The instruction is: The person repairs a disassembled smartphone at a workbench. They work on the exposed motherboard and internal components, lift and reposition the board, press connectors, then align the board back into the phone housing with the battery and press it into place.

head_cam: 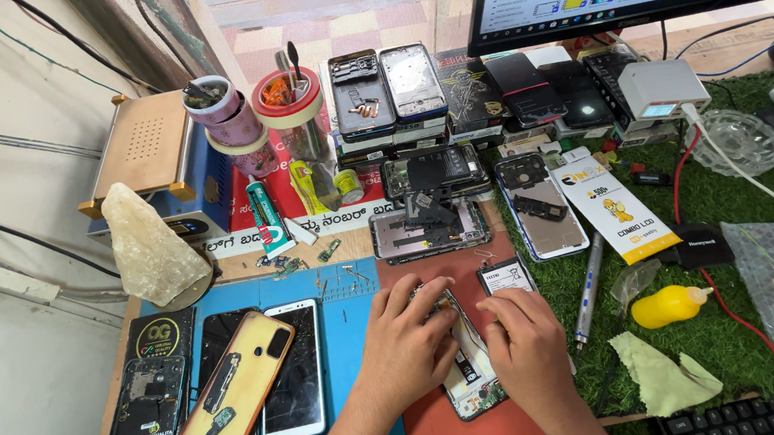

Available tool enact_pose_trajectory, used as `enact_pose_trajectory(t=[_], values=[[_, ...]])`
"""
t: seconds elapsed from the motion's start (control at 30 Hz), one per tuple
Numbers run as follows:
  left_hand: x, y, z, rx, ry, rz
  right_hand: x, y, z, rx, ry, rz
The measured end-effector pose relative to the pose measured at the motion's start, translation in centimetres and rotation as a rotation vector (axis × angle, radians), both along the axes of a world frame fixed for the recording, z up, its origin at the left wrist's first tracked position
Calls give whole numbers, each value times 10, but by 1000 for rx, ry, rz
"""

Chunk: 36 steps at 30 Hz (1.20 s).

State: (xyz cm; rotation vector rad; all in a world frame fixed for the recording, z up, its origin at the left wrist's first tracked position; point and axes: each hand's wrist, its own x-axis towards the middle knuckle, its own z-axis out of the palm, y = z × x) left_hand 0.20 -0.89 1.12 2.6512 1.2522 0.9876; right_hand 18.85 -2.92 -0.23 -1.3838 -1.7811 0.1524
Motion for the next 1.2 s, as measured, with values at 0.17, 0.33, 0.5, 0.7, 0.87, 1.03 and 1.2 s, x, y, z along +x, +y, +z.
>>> enact_pose_trajectory(t=[0.17,0.33,0.5,0.7,0.87,1.03,1.2], values=[[-1,0,-1,-2,-8,-12,2,1,-4,-19,22,-16],[-1,-1,0,-48,-9,-18,3,1,-5,-29,29,-17],[-2,-1,-1,-50,1,-35,3,1,-5,-38,28,-12],[-2,0,0,-67,4,-44,2,1,-1,-48,34,-21],[-1,1,1,-53,-20,-6,-1,-3,9,-126,20,51],[-1,1,-1,-43,-43,-6,-2,-7,12,-108,-82,146],[0,0,-3,-46,-61,-6,1,-15,7,-63,-96,126]])
